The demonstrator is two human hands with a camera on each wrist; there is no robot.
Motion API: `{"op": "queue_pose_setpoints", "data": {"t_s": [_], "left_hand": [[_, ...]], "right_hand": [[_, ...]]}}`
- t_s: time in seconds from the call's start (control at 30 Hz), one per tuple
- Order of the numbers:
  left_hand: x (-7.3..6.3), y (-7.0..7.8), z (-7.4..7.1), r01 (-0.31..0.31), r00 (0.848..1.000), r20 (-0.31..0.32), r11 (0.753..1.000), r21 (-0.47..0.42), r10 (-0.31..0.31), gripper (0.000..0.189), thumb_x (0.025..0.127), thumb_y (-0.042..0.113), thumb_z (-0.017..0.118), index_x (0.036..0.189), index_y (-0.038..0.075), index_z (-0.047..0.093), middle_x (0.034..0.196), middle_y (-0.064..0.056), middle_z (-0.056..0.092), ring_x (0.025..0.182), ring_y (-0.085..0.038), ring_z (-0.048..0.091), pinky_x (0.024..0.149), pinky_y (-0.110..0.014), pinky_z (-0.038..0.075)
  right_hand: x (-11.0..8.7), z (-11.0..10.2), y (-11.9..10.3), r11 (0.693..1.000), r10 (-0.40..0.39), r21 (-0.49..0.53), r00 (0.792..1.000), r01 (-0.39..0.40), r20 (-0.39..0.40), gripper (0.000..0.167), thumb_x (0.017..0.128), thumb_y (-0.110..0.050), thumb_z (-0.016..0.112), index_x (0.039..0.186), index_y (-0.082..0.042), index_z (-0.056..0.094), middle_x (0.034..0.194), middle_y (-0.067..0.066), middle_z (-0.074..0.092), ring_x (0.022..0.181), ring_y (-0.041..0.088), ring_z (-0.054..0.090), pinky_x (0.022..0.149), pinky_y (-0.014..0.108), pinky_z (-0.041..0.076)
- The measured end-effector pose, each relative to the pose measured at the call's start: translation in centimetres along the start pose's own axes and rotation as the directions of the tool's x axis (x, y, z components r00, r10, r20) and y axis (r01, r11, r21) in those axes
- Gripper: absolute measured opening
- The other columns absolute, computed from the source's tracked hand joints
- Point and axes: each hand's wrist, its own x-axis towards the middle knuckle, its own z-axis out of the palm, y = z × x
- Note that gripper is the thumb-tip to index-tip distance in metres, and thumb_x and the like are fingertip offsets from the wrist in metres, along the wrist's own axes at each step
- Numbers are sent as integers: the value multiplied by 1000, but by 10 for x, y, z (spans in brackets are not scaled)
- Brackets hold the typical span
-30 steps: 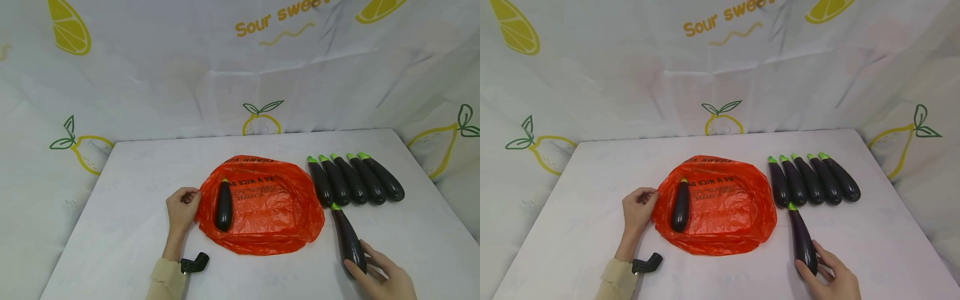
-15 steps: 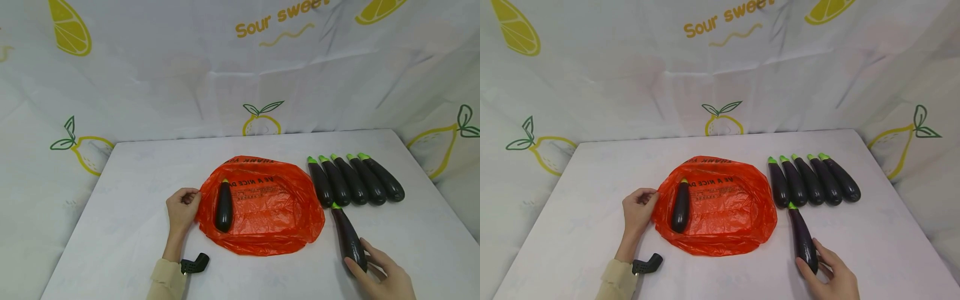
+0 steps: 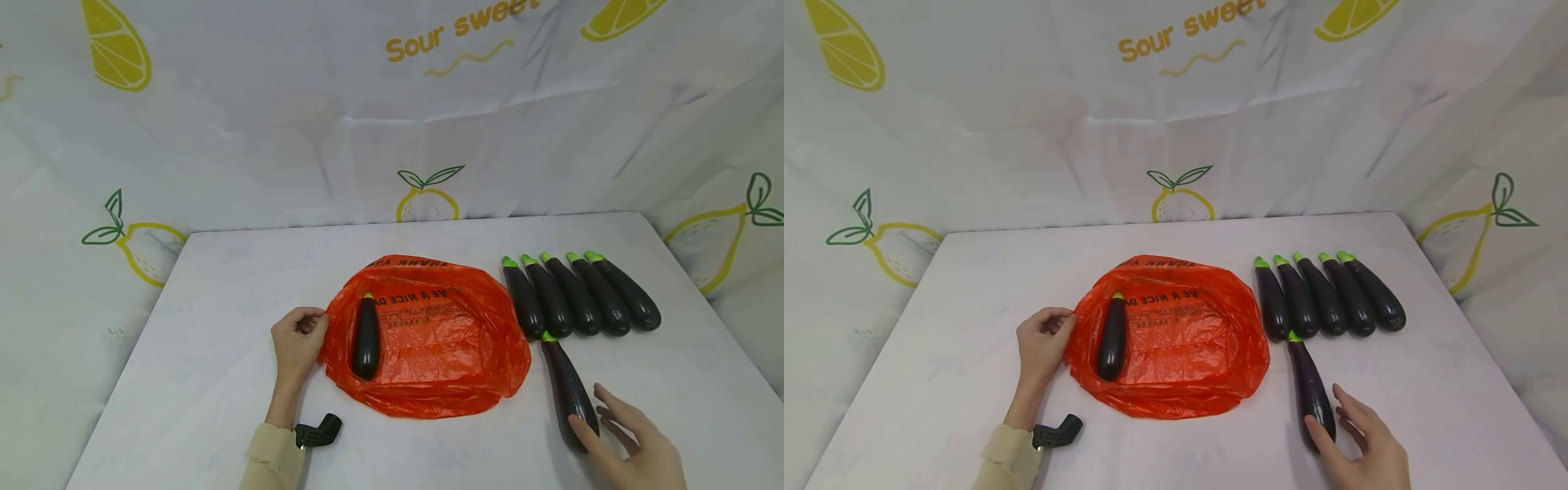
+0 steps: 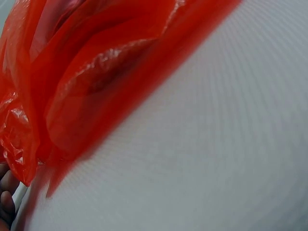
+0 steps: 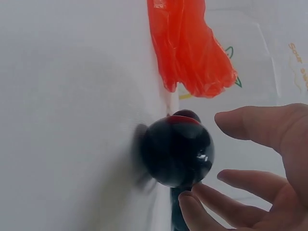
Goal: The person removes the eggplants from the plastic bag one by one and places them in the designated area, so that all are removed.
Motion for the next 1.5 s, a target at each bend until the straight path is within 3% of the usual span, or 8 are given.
{"op": "queue_pose_setpoints", "data": {"t_s": [0.1, 0.33, 0.4, 0.57, 0.67, 0.8, 0.97, 1.5], "left_hand": [[0, 1, 0, 9, 1000, 2, 1000, 1, -9, 4, 86, 3, 73, 87, 3, 77, 73, -13, 70, 64, -7, 52, 60, -13, 45], [0, 2, 0, 21, 1000, 6, 1000, 1, -21, 4, 86, 3, 73, 87, 2, 77, 74, -14, 70, 64, -7, 52, 60, -14, 45], [0, 2, 0, 23, 1000, 4, 1000, -5, -23, 4, 86, 3, 73, 87, 2, 77, 73, -14, 70, 64, -7, 52, 60, -14, 45], [0, 1, 0, 26, 1000, 3, 1000, -11, -26, 4, 86, 2, 73, 87, 3, 77, 74, -14, 70, 64, -7, 52, 60, -13, 45], [0, 1, -1, 18, 1000, 5, 1000, -11, -17, 4, 86, 3, 73, 87, 3, 77, 74, -14, 70, 64, -7, 52, 60, -13, 45], [0, 2, -1, 7, 1000, 6, 1000, -8, -7, 5, 86, 3, 73, 89, 2, 77, 75, -14, 70, 65, -6, 52, 61, -13, 46], [-1, 3, -1, 10, 1000, 7, 1000, 5, -10, 6, 86, 5, 73, 89, 2, 77, 76, -13, 71, 65, -7, 52, 61, -13, 46], [-1, 4, -1, 2, 1000, 7, 1000, 13, -2, 6, 87, 6, 73, 89, 1, 76, 75, -14, 70, 65, -7, 52, 60, -13, 46]], "right_hand": [[-1, -3, -3, 1000, 0, 29, 999, 1, -34, 75, 89, -27, 79, 150, 1, 47, 148, 29, 50, 126, 48, 53, 100, 56, 46], [-3, -10, -10, 994, -42, 95, 991, 55, -126, 63, 89, -22, 79, 146, -7, 56, 145, 21, 56, 123, 32, 54, 85, 6, 48], [-3, -11, -14, 992, -64, 98, 988, 79, -142, 62, 90, -25, 79, 145, -9, 57, 144, 20, 57, 120, 27, 54, 88, 9, 46], [-4, -10, -24, 976, -148, 132, 974, 171, -172, 61, 87, -30, 82, 141, -10, 62, 139, 18, 61, 103, -9, 51, 83, -1, 43], [-5, -9, -32, 959, -200, 164, 961, 232, -192, 58, 84, -23, 85, 137, -12, 65, 129, -3, 65, 97, -23, 43, 77, -8, 37], [-4, -6, -42, 944, -248, 176, 952, 279, -182, 56, 83, -17, 85, 135, -12, 67, 126, -7, 65, 98, -22, 46, 78, -9, 37], [-3, -4, -54, 923, -320, 174, 936, 343, -149, 55, 85, -12, 83, 136, -6, 64, 134, 16, 64, 100, -25, 43, 79, -9, 36], [1, 1, -94, 773, -550, 277, 820, 571, -156, 51, 83, -6, 82, 132, -4, 67, 128, 18, 69, 101, -18, 58, 80, 1, 48]]}}
